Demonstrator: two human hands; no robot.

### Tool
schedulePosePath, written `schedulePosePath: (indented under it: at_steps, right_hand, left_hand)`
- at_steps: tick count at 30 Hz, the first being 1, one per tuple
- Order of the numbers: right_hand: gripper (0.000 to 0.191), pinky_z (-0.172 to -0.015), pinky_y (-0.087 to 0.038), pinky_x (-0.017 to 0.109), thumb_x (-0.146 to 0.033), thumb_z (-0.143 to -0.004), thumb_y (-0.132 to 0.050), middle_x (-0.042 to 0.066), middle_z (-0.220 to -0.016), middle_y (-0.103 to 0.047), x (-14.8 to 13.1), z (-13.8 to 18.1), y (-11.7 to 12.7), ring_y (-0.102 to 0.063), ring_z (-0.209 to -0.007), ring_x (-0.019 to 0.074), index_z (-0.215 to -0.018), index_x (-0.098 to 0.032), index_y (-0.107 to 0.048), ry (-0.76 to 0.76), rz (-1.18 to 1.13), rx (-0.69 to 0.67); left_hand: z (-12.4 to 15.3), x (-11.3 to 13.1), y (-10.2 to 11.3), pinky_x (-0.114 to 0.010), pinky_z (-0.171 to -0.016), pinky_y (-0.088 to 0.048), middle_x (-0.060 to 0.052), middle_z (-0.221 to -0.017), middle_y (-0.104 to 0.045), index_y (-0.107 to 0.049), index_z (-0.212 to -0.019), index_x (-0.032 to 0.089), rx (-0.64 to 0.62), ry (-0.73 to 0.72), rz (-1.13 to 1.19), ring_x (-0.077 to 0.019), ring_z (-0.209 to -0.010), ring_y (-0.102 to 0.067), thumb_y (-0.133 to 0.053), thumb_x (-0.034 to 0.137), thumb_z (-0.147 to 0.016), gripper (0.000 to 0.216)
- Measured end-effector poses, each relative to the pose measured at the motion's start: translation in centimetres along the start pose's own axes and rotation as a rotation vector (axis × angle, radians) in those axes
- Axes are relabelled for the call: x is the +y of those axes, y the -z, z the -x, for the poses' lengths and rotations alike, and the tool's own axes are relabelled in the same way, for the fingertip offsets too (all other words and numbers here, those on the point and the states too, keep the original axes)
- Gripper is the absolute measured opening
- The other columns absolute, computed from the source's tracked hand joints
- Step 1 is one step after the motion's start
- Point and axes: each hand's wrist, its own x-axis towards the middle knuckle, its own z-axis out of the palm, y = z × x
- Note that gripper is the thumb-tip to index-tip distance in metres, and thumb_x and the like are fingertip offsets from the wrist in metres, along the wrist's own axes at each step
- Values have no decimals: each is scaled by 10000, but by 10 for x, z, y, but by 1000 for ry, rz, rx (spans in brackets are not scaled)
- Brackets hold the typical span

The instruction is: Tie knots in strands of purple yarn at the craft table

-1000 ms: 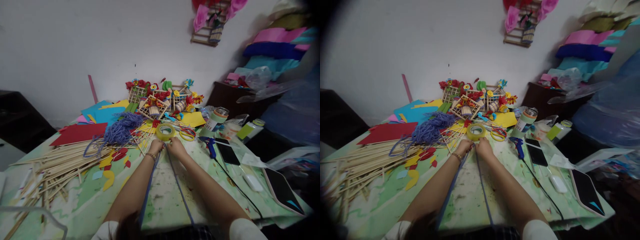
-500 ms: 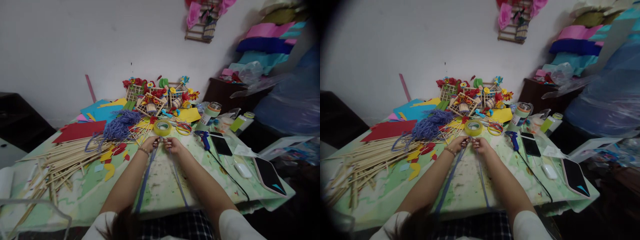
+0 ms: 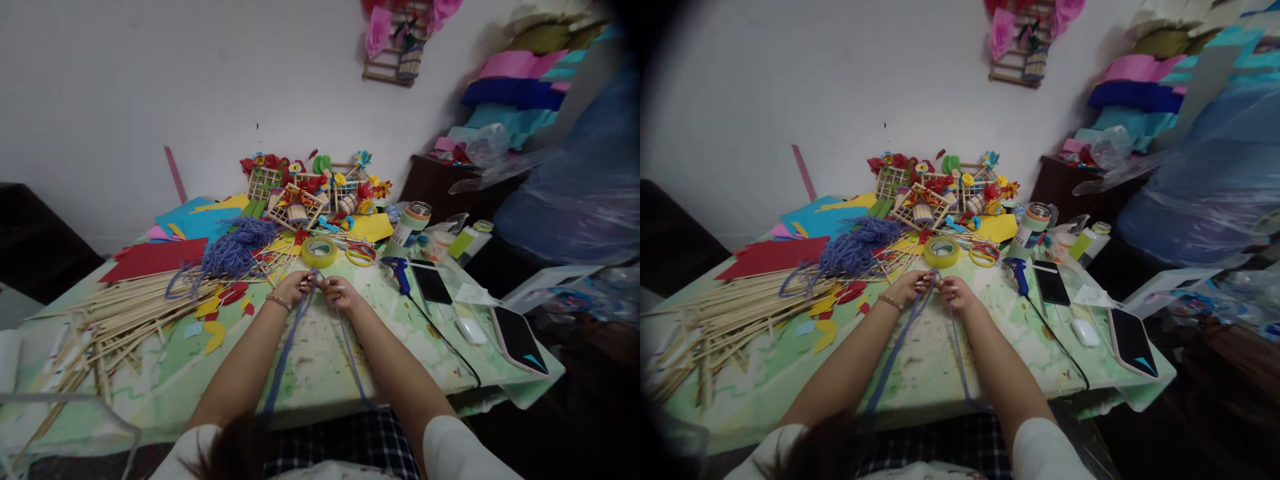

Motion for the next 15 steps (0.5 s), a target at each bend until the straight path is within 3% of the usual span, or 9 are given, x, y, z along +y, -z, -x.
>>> schedulePosePath:
  at_steps: [9,15]
  right_hand:
    - [362,-223,-91,97,-305,-936,-131,-81,-480,-456,8,5,-6,-152,-198,-11,-844,-128,-433,-183,101,-84]
    - [411,-239,-139,99,-333,-934,-93,-111,-365,-359,15,7,-9,-103,-193,11,-839,-146,-448,-277,340,-224]
  left_hand:
    - [23,-3,-9,-89,-258,-142,63,-411,-322,-415,-591,132,40,-2,-22,2,-266,-219,-352,120,-823,241]
    - [42,-10,-14,-101,-266,-166,59,-388,-299,-424,-558,135,56,-63,-63,-12,-279,-241,-385,130,-808,254]
